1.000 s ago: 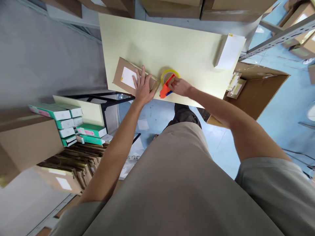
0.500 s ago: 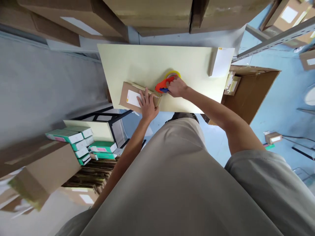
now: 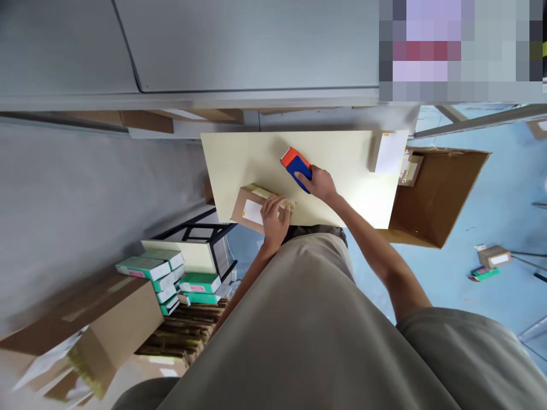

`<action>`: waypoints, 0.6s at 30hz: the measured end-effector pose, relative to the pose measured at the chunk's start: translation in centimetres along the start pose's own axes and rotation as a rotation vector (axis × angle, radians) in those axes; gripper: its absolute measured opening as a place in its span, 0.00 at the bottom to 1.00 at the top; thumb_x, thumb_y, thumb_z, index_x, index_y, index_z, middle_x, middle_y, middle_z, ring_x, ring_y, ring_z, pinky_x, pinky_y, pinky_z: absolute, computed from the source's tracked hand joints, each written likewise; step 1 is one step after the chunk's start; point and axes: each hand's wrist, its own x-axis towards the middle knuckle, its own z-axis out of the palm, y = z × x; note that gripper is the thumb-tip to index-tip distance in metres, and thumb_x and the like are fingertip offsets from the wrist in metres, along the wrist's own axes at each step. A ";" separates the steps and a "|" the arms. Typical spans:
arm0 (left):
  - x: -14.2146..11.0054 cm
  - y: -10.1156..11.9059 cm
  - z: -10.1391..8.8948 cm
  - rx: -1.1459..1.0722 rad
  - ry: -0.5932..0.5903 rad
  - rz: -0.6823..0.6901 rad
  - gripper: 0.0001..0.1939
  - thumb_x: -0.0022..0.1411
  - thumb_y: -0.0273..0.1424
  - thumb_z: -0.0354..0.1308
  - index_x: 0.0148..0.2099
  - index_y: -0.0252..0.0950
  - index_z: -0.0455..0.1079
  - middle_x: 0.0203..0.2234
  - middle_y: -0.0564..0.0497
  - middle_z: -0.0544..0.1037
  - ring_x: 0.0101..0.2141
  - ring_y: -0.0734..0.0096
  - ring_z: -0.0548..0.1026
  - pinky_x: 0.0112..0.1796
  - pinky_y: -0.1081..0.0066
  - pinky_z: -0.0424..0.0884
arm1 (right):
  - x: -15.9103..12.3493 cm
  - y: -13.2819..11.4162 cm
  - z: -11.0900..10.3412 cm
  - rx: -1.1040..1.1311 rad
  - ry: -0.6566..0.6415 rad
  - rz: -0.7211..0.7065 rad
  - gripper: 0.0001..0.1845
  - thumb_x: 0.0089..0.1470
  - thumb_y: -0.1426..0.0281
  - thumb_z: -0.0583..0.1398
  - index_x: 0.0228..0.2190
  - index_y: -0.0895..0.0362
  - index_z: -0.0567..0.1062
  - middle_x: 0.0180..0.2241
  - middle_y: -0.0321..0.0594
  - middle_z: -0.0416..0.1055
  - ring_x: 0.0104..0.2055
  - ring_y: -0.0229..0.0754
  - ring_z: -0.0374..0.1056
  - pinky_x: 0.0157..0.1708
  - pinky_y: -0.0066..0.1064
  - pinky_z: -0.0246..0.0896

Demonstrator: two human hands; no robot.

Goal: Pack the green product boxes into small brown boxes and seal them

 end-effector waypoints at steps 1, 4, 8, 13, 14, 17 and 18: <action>0.7 0.5 -0.5 -0.061 0.027 0.040 0.17 0.80 0.38 0.53 0.57 0.42 0.81 0.57 0.40 0.85 0.65 0.52 0.78 0.69 0.48 0.71 | -0.7 -0.3 0.0 0.090 0.013 0.017 0.41 0.72 0.34 0.47 0.42 0.57 0.77 0.39 0.56 0.84 0.41 0.57 0.81 0.41 0.41 0.74; 2.8 2.5 -2.6 -0.191 0.053 0.178 0.21 0.83 0.42 0.49 0.54 0.43 0.83 0.49 0.42 0.88 0.54 0.58 0.85 0.60 0.56 0.80 | -3.5 -1.7 -0.4 0.350 0.049 0.046 0.41 0.67 0.29 0.49 0.38 0.54 0.74 0.33 0.49 0.82 0.36 0.51 0.79 0.36 0.37 0.73; 4.5 5.5 -6.9 -0.276 0.064 0.437 0.19 0.83 0.41 0.50 0.55 0.46 0.84 0.46 0.44 0.88 0.51 0.59 0.86 0.55 0.57 0.84 | -8.2 -4.8 -2.4 0.571 0.131 -0.017 0.36 0.65 0.32 0.54 0.39 0.53 0.73 0.32 0.42 0.79 0.34 0.49 0.76 0.34 0.37 0.72; 5.0 9.3 -13.2 -0.350 0.200 0.710 0.14 0.79 0.33 0.57 0.55 0.52 0.84 0.42 0.49 0.88 0.45 0.59 0.86 0.51 0.54 0.85 | -12.9 -10.2 -8.0 0.544 0.302 -0.233 0.19 0.65 0.49 0.58 0.42 0.51 0.73 0.33 0.39 0.77 0.33 0.48 0.72 0.34 0.38 0.69; 5.3 10.0 -14.4 -0.361 0.238 0.738 0.14 0.78 0.32 0.59 0.55 0.53 0.84 0.42 0.49 0.88 0.45 0.58 0.86 0.52 0.53 0.85 | -13.4 -11.5 -9.2 0.496 0.339 -0.272 0.18 0.66 0.51 0.58 0.43 0.51 0.73 0.34 0.40 0.78 0.33 0.48 0.72 0.34 0.38 0.69; 6.8 11.8 -17.6 -0.381 0.350 0.758 0.14 0.76 0.31 0.62 0.57 0.54 0.84 0.44 0.49 0.87 0.49 0.57 0.86 0.56 0.52 0.84 | -13.7 -15.4 -12.5 0.262 0.456 -0.358 0.18 0.69 0.54 0.55 0.50 0.52 0.73 0.38 0.42 0.80 0.37 0.52 0.75 0.36 0.41 0.71; 7.6 12.3 -18.5 -0.386 0.379 0.755 0.14 0.76 0.32 0.62 0.57 0.54 0.84 0.45 0.49 0.87 0.51 0.57 0.86 0.57 0.52 0.84 | -13.3 -16.6 -13.4 0.162 0.494 -0.372 0.20 0.70 0.54 0.54 0.53 0.52 0.73 0.39 0.43 0.80 0.38 0.53 0.75 0.37 0.42 0.72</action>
